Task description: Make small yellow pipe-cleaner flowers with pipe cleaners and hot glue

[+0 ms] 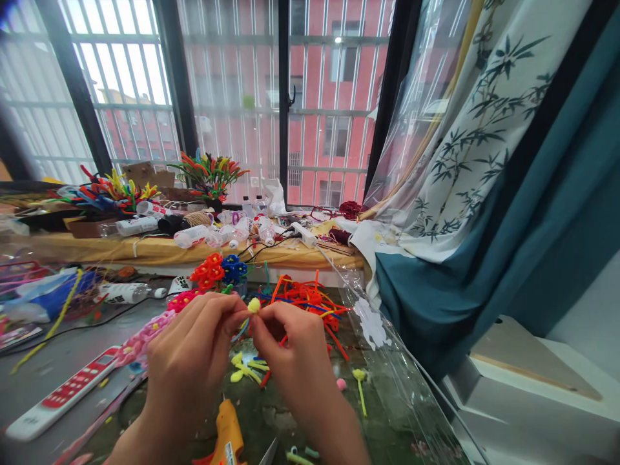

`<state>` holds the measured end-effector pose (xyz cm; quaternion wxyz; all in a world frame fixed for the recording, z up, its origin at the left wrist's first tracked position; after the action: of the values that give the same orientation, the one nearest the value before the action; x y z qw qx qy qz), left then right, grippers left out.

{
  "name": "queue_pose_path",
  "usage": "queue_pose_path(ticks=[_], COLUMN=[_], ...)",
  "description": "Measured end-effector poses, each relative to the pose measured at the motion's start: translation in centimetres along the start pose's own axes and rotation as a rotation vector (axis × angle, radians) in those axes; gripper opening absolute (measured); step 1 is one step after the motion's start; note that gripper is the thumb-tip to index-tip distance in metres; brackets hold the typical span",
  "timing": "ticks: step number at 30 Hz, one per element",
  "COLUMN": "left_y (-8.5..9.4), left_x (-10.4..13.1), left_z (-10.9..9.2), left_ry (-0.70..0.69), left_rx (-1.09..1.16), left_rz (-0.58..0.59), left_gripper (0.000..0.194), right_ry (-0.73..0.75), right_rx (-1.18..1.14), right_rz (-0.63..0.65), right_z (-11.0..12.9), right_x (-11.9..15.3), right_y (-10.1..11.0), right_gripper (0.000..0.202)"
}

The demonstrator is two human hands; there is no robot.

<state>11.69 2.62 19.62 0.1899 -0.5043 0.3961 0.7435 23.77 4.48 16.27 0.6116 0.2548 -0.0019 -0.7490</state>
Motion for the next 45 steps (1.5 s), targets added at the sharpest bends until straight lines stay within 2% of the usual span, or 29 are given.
queue_pose_path(ticks=[8,14,18,21,30,35,38,45], left_y=[-0.5,-0.5,-0.5,-0.8,-1.4,-2.0,-2.4,-2.4], left_x=[-0.1,0.1,0.1,0.3,0.6,0.6,0.8,1.4], left_z=[-0.7,0.5,1.0,1.3,2.1,2.7,3.0,3.6], left_ry=[-0.117,0.051,0.112,0.159,0.251,0.379,0.437,0.430], left_rx=[-0.093,0.130,0.177,0.214,0.292,0.489,0.528,0.479], left_rz=[0.095,0.029,0.025,0.035,0.139,0.193,0.219,0.280], left_gripper=[0.009,0.012,0.013,0.014,0.020,0.020,0.022,0.027], right_ry=[0.073,0.133,0.197,0.279,0.425,0.393,0.392,0.535], right_rx=[0.112,0.151,0.141,0.163,0.277,0.248,0.239,0.294], right_rz=[-0.021,-0.086,-0.135,-0.174,-0.222,-0.210,-0.202,-0.196], right_z=[0.5,0.7,0.7,1.2,2.4,2.6,2.7,3.3], right_x=[0.2,0.2,0.4,0.8,1.4,1.4,1.5,1.9], right_y=[-0.1,0.4,0.6,0.6,0.4,1.1,1.3,0.5], right_gripper=[0.020,0.017,0.009,0.011,0.019,0.018,0.016,0.019])
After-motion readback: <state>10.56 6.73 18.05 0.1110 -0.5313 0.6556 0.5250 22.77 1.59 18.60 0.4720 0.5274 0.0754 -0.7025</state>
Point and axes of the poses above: each hand's wrist, its own x-axis away from the middle knuckle, its own y-axis out of the back of the hand, z = x × y, the point moved 8 cm from there along -x, towards the middle knuckle, and after that the axes turned 12 degrees about -y, right-handed, at the moved point
